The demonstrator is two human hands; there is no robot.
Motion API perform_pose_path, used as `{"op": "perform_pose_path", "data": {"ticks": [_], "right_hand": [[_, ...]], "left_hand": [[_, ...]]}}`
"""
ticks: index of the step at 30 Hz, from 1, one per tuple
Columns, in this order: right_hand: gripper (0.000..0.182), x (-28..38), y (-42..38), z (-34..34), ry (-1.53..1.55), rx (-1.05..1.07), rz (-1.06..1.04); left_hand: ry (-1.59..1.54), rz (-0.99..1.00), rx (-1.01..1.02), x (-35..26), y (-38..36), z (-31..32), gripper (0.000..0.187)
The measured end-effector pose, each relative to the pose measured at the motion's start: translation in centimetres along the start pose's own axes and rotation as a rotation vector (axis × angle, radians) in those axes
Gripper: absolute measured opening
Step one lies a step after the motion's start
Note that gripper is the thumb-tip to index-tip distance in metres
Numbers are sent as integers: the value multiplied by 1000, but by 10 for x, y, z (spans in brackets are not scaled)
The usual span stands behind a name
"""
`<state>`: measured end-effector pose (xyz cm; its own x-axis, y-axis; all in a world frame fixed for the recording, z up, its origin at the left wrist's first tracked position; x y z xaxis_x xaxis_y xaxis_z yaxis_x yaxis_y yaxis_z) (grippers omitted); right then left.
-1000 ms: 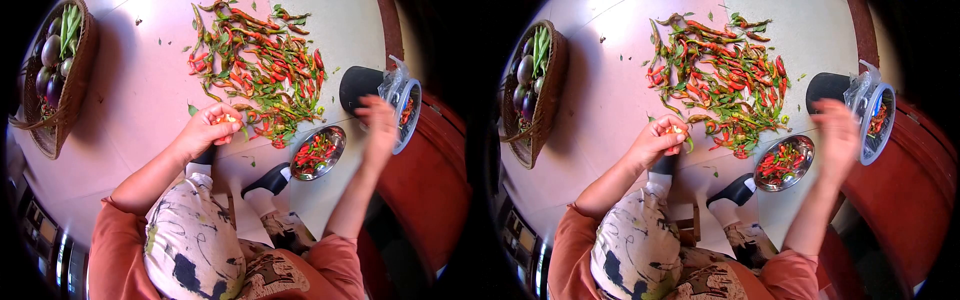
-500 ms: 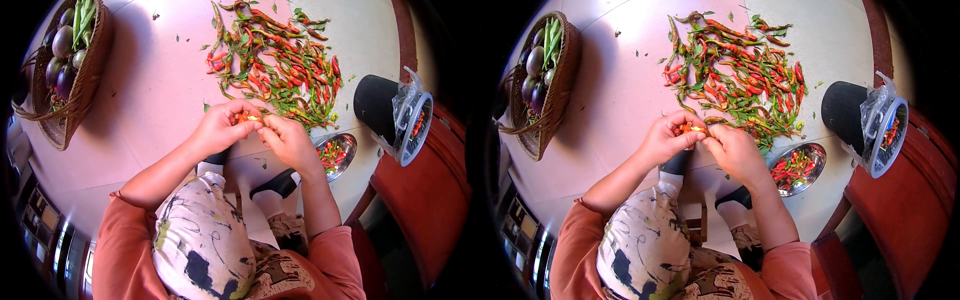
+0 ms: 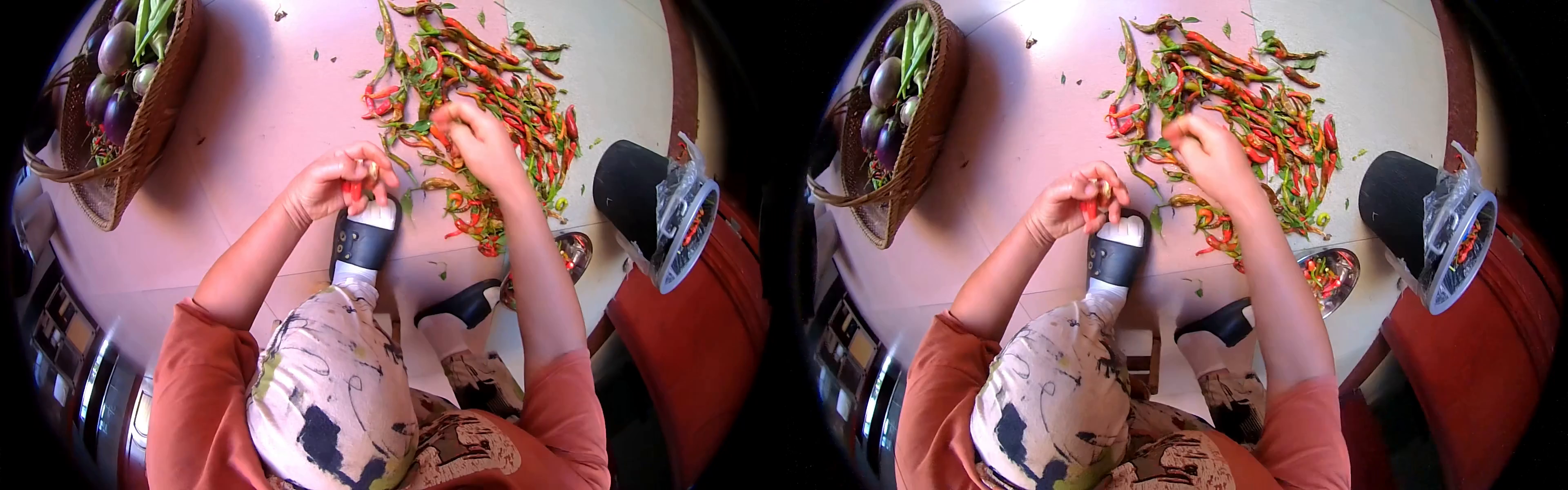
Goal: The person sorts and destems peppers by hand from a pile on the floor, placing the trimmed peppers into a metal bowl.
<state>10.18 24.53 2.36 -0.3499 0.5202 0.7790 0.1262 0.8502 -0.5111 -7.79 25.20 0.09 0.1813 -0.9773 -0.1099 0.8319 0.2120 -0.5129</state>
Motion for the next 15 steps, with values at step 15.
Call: {"op": "perform_pose_path", "data": {"ticks": [15], "right_hand": [[20, 14, 50, 21, 170, -127, -42]], "left_hand": [[335, 231, -506, -48, 15, -34, 14]]}}
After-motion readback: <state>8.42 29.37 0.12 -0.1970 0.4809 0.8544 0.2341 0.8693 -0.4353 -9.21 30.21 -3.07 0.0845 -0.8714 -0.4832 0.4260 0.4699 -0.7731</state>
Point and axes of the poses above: each hand's wrist, its own y-axis towards the middle knuckle, its own z-axis out of the palm, x = y × z, the point moved 7 cm from there along y, towards the middle knuckle, and after that the axes turned 10 degrees about -y, right-handed, at the moved point
